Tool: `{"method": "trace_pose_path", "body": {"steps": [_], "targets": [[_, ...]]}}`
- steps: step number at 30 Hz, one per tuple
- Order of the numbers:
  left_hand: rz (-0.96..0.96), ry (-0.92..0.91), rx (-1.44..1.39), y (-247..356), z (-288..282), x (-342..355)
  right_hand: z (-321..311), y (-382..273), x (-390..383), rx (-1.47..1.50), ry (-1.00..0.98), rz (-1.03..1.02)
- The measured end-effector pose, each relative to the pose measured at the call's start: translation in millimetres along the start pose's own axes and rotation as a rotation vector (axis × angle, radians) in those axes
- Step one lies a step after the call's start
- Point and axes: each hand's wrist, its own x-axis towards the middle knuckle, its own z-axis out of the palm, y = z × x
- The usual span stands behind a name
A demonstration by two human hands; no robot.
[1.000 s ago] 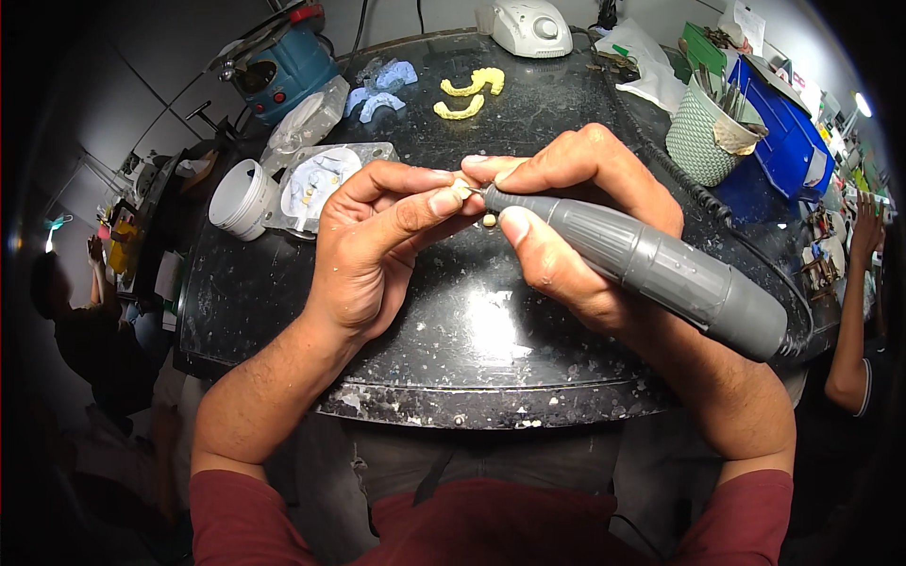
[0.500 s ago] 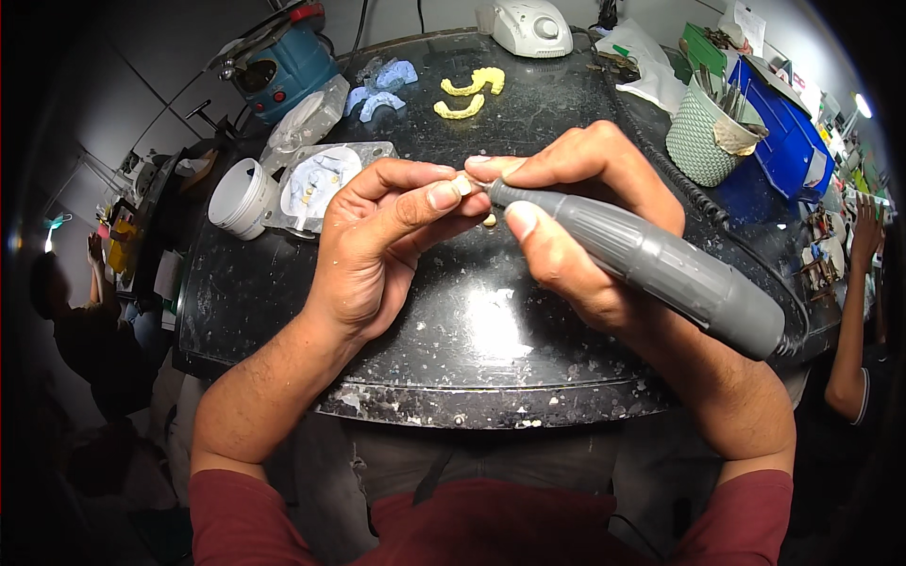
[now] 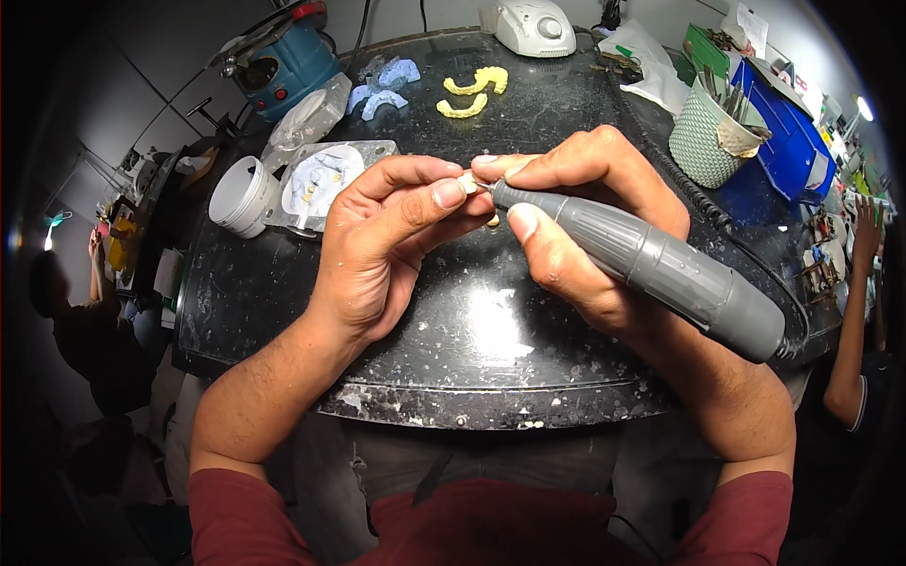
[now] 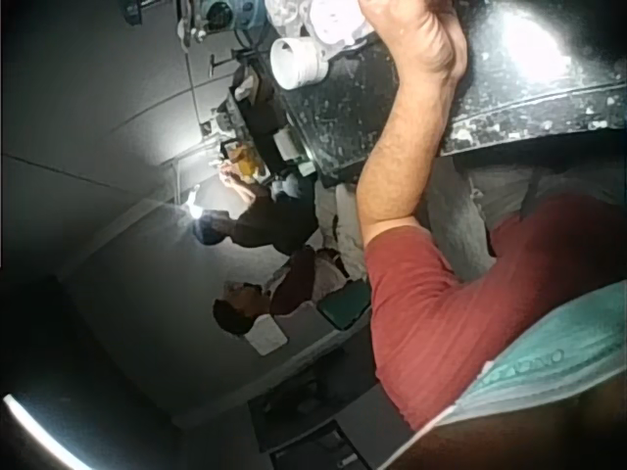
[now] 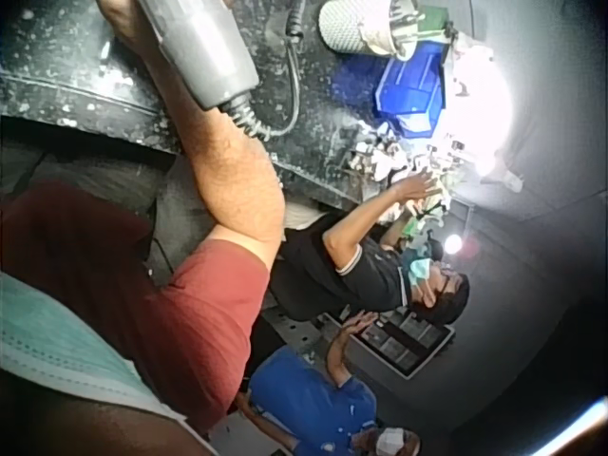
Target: The person holds a small white dental component and uses a rotary tool to grind its surface. The person repeatedly picks up and puts down different components on the workbench to work on them.
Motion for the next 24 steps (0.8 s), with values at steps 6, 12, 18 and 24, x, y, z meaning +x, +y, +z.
{"method": "trace_pose_path", "body": {"steps": [6,12,18,24], "targets": [[0.021,0.002,0.004,-1,1,-1,-1,-2,0,-0.016,-0.014,0.008],[0.038,0.0,0.022,-1,0,0,10,13,3,0.038,0.185,-0.134],[0.05,0.008,0.034,-1,1,0,8,13,3,0.034,0.17,-0.151],[0.0,0.03,0.026,1,2,0,-5,-1,2,-0.015,-0.008,0.008]]}}
